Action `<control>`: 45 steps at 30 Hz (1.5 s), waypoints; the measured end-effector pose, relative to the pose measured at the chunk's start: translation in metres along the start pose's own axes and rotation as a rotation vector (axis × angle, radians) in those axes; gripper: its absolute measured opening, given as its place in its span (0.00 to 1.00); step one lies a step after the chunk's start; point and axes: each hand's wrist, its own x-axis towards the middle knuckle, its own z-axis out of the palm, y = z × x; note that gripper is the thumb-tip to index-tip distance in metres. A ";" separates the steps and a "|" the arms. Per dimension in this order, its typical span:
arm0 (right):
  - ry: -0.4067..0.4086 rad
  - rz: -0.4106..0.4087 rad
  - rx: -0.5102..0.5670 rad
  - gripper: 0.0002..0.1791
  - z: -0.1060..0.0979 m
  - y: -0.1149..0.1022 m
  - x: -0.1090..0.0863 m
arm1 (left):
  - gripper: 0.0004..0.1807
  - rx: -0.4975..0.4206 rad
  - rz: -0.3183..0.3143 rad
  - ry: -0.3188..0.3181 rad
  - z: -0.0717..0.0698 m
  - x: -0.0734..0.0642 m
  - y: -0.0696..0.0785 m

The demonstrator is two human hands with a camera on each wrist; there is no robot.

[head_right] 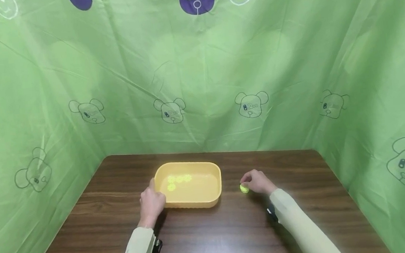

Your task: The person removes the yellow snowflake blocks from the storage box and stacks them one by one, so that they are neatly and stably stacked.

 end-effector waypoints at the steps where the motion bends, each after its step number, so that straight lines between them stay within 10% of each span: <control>1: -0.002 0.003 0.000 0.04 0.000 0.000 0.000 | 0.35 0.000 -0.001 -0.002 0.000 0.000 0.000; 29: 0.078 -0.032 -0.077 0.07 0.000 -0.011 0.007 | 0.36 -0.004 -0.020 -0.030 -0.001 0.002 0.001; 38: 0.308 -0.174 -0.079 0.06 0.005 -0.054 0.034 | 0.36 -0.009 -0.024 -0.039 -0.003 0.001 0.002; 45: 0.267 -0.201 -0.045 0.07 0.025 -0.113 0.062 | 0.36 0.010 -0.015 -0.022 -0.002 0.001 0.002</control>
